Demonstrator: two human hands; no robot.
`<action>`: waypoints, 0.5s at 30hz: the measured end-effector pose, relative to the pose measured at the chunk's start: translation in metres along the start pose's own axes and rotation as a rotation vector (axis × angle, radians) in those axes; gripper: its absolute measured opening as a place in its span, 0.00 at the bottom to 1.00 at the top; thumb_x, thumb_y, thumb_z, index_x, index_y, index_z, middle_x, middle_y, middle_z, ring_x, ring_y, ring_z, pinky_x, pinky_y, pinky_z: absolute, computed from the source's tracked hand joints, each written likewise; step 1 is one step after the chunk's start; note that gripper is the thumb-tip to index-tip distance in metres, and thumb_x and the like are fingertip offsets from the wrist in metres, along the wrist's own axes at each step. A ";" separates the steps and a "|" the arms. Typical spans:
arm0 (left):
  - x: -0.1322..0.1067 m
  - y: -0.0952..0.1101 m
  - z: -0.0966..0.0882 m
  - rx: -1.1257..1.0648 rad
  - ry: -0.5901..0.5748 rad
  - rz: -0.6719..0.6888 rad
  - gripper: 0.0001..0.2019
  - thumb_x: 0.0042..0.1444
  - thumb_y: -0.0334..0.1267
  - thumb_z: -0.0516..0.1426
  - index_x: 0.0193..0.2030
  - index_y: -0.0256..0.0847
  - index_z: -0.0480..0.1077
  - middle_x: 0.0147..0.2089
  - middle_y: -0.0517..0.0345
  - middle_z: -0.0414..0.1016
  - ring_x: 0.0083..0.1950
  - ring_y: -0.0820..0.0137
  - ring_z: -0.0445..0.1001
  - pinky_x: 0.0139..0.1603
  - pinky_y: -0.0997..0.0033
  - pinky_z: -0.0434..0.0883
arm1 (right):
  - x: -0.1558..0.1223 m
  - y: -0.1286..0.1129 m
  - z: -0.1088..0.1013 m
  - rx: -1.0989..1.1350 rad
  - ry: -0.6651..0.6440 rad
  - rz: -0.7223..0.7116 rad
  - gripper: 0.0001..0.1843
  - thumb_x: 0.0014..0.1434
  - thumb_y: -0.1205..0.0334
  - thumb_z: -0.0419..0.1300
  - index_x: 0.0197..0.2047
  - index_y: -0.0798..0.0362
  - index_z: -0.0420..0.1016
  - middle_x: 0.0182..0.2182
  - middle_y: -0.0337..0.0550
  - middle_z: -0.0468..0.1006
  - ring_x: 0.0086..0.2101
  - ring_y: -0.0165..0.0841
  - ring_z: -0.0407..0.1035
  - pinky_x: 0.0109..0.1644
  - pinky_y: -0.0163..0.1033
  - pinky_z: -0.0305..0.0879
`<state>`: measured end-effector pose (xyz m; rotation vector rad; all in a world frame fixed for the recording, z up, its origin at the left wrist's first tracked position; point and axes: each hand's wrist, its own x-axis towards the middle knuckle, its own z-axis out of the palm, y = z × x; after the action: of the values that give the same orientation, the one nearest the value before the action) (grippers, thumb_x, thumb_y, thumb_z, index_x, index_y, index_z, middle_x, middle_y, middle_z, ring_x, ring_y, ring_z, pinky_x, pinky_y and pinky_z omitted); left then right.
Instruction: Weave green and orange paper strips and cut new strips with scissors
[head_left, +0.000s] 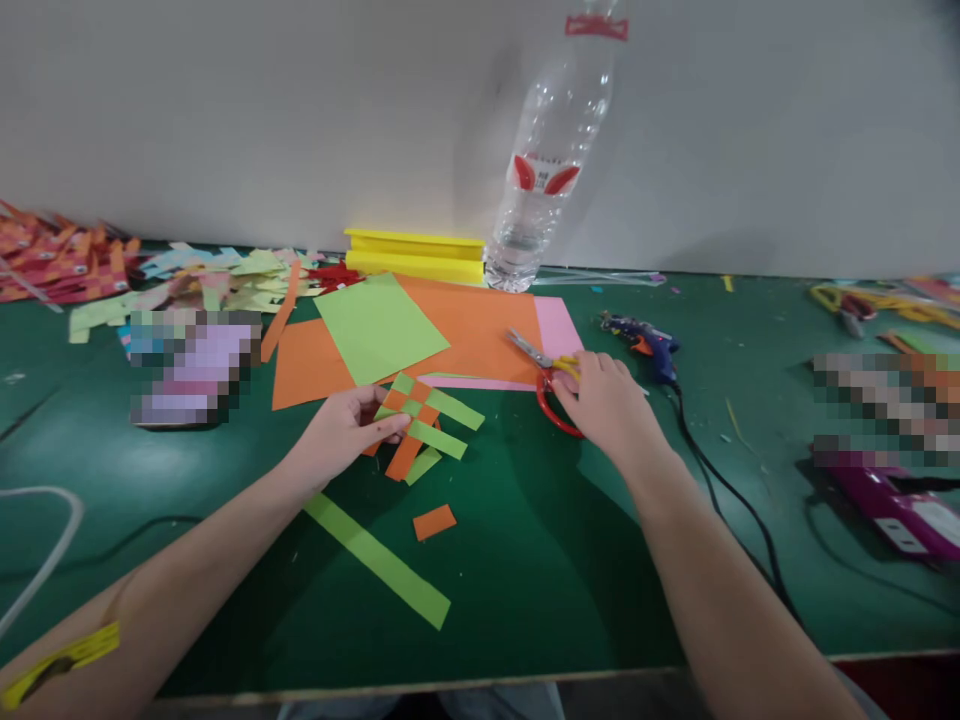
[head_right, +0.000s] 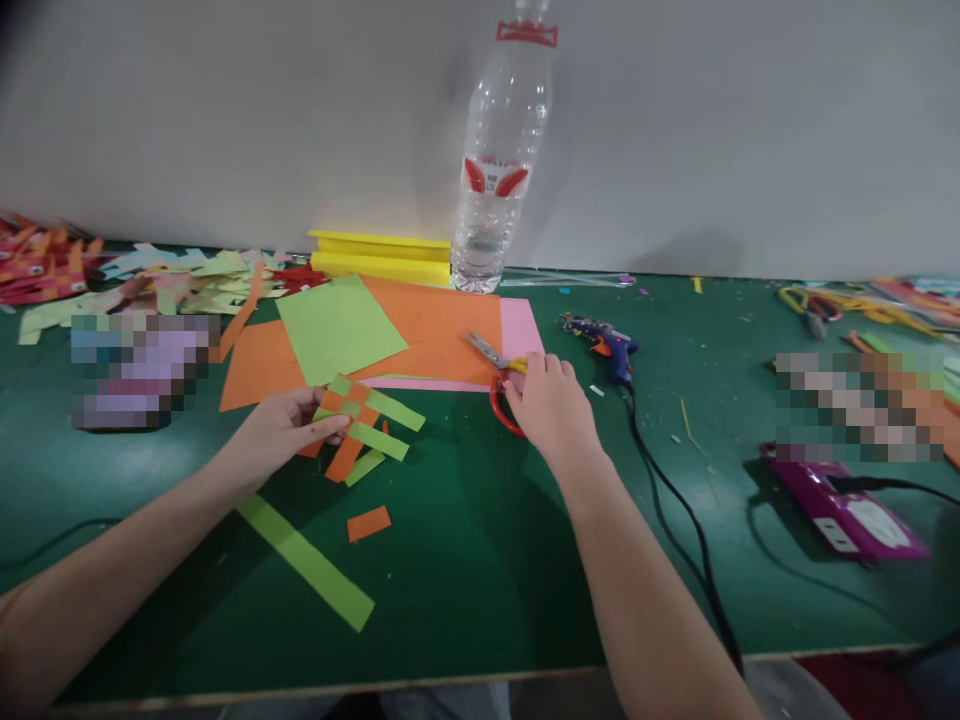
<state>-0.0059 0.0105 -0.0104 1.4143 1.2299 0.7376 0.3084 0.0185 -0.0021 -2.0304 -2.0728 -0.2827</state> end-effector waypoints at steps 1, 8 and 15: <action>0.000 0.001 0.000 0.012 0.007 -0.007 0.12 0.49 0.45 0.62 0.36 0.41 0.72 0.31 0.58 0.75 0.32 0.70 0.75 0.33 0.72 0.70 | -0.001 0.003 0.000 -0.025 -0.056 0.024 0.19 0.60 0.56 0.50 0.47 0.61 0.67 0.39 0.57 0.73 0.42 0.47 0.66 0.42 0.48 0.64; -0.001 0.001 0.003 -0.113 0.070 -0.016 0.11 0.49 0.43 0.62 0.37 0.41 0.71 0.32 0.60 0.75 0.32 0.71 0.73 0.37 0.70 0.70 | -0.001 0.009 0.004 -0.123 -0.175 0.013 0.25 0.59 0.48 0.50 0.46 0.63 0.69 0.38 0.59 0.72 0.41 0.48 0.67 0.41 0.47 0.64; 0.004 -0.003 -0.001 -0.374 0.134 0.008 0.11 0.48 0.40 0.64 0.37 0.39 0.71 0.32 0.60 0.74 0.31 0.73 0.71 0.37 0.70 0.71 | -0.001 0.004 -0.001 0.023 -0.047 0.015 0.20 0.58 0.56 0.55 0.50 0.59 0.66 0.43 0.57 0.69 0.43 0.47 0.68 0.43 0.49 0.66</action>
<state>-0.0067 0.0141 -0.0139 1.0762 1.1176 1.0231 0.3128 0.0175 -0.0012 -2.0579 -2.0774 -0.2091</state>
